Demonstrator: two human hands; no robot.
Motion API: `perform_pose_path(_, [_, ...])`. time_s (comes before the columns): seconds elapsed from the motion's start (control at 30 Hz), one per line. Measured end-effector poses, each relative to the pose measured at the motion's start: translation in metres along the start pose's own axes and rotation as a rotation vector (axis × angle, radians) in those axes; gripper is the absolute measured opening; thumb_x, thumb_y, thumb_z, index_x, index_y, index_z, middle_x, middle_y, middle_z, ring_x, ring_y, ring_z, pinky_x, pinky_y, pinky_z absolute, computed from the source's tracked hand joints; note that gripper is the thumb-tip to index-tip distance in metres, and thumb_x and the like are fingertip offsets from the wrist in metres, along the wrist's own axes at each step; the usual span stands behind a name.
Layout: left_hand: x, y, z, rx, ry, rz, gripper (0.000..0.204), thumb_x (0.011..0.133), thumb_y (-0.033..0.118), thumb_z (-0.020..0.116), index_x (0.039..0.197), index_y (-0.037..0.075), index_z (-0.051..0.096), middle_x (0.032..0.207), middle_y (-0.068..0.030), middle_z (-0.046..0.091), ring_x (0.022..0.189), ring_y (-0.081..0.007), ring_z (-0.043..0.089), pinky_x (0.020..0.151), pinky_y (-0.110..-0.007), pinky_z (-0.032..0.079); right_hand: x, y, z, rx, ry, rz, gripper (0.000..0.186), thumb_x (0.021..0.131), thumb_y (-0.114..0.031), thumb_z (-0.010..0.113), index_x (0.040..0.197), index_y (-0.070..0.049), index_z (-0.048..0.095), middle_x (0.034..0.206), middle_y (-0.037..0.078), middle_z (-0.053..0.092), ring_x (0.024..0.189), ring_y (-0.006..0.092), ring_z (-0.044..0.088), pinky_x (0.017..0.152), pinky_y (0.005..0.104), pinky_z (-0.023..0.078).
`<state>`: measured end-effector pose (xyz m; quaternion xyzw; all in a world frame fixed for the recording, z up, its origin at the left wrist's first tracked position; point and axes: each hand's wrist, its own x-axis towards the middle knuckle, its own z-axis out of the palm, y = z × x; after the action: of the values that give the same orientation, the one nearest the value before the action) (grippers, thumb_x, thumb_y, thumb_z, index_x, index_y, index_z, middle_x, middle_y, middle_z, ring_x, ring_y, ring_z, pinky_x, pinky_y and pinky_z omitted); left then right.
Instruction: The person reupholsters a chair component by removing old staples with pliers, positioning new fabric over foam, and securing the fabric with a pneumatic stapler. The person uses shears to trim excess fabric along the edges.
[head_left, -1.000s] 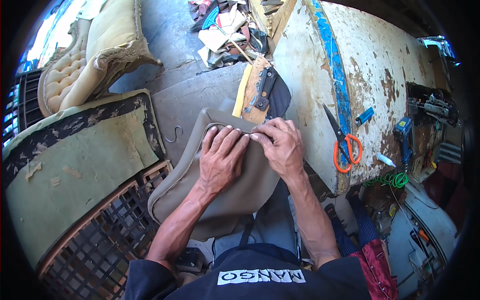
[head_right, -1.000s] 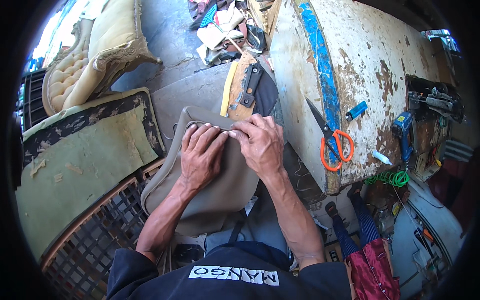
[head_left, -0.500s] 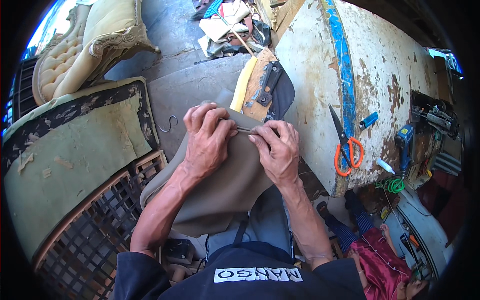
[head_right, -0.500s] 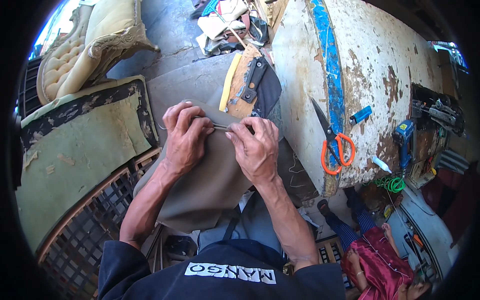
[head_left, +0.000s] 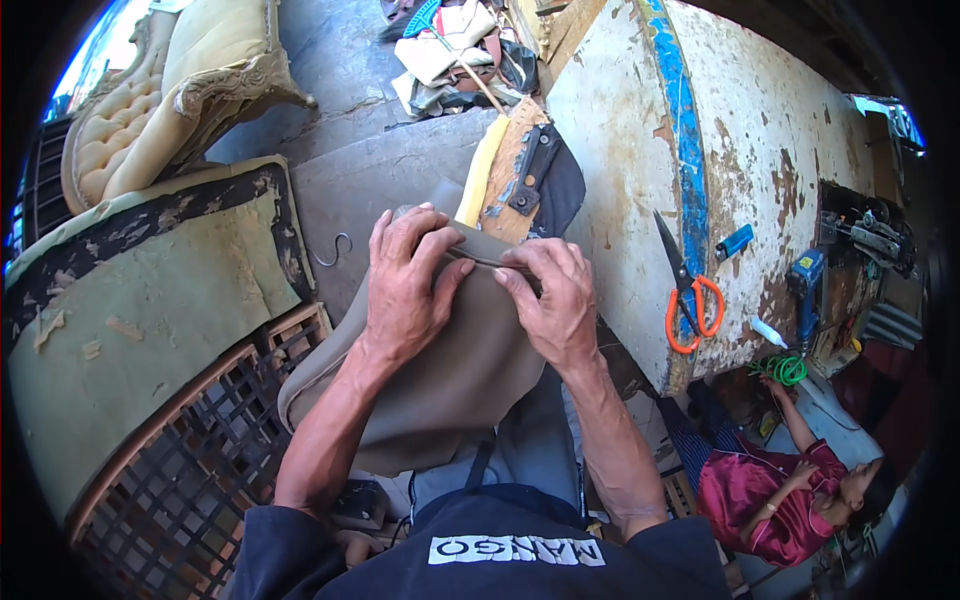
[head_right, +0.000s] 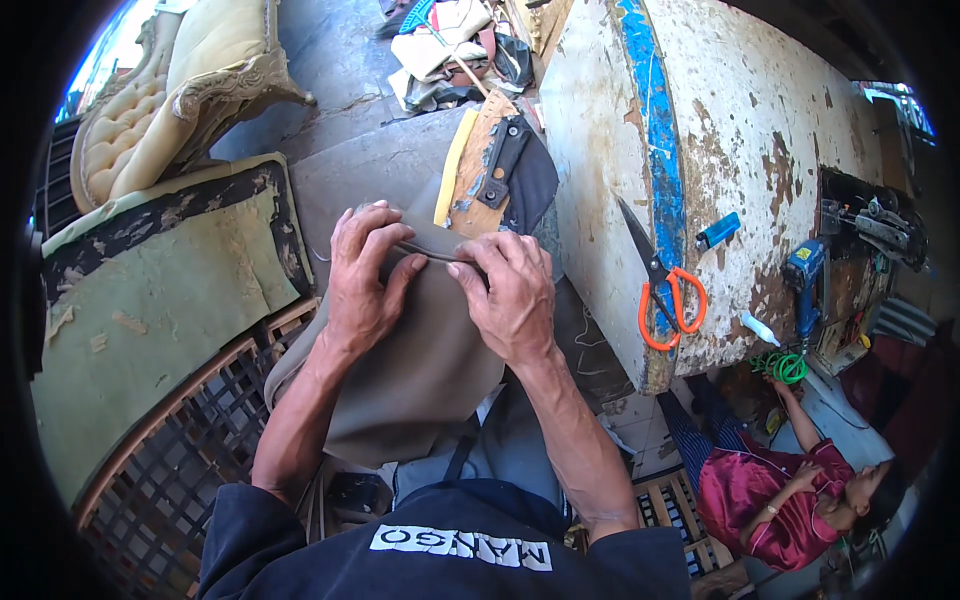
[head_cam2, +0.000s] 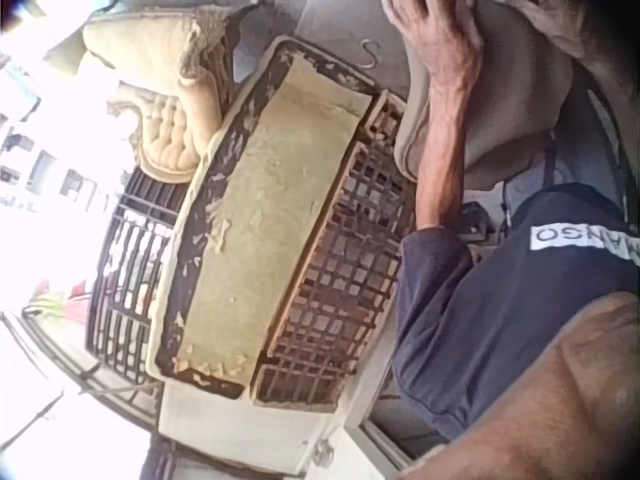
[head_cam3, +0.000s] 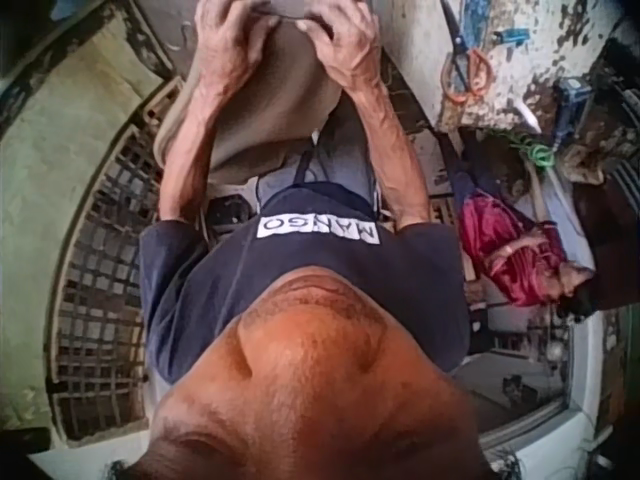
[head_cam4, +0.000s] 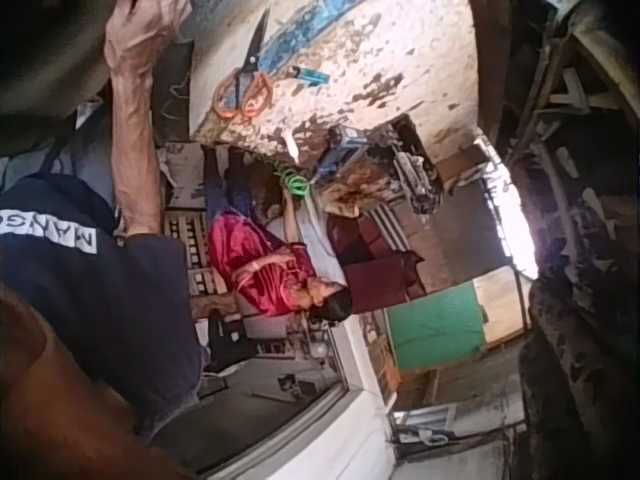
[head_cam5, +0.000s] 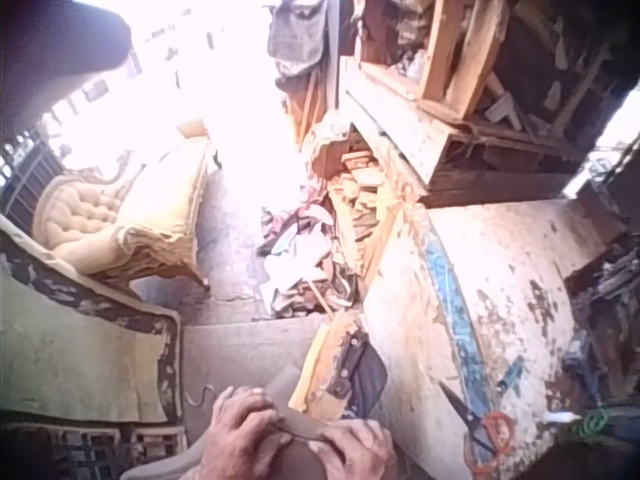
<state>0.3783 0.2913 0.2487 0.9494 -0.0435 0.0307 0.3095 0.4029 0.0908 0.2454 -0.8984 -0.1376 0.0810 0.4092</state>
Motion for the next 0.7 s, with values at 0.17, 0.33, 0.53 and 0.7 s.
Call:
perform_pose_path(0.17, [0.006,-0.002,0.005,0.029,0.017,0.079,0.023,0.085,0.020,0.079,0.107,0.013,0.073,0.128,-0.0076,0.064,0.132,-0.0327,0.054,0.115,-0.058,0.033,-0.006,0.014,0.005,0.025,0.043,-0.013,0.014,0.089,-0.019,0.077,0.101,-0.012,0.075,0.101,0.004,0.067,0.097,0.0268,0.061,0.088,0.0419,0.046])
perform_pose_path(0.33, [0.010,-0.006,0.002,0.047,-0.021,0.106,0.020,0.084,0.025,0.080,0.102,0.017,0.079,0.114,0.0001,0.072,0.123,-0.0303,0.057,0.107,-0.050,0.037,-0.005,0.014,0.010,0.121,0.080,0.039,0.013,0.088,-0.018,0.078,0.099,-0.011,0.077,0.098,0.004,0.068,0.095,0.0262,0.060,0.088,0.0410,0.047])
perform_pose_path(0.53, [0.014,-0.001,0.003,0.033,-0.029,0.054,0.017,0.086,0.021,0.078,0.102,0.015,0.079,0.114,-0.0009,0.073,0.124,-0.0306,0.057,0.108,-0.048,0.038,-0.003,0.021,0.008,0.198,0.103,0.064,0.012,0.086,-0.016,0.079,0.096,-0.010,0.077,0.096,0.005,0.069,0.094,0.0264,0.061,0.086,0.0395,0.049])
perform_pose_path(0.7, [-0.021,0.022,0.009,0.206,0.093,0.009,0.038,0.094,0.013,0.069,0.131,0.009,0.068,0.143,-0.0125,0.061,0.143,-0.0328,0.047,0.123,-0.054,0.026,0.001,0.022,0.006,0.280,0.025,0.072,0.012,0.087,-0.017,0.079,0.097,-0.009,0.078,0.100,0.006,0.071,0.097,0.0258,0.062,0.089,0.0394,0.050])
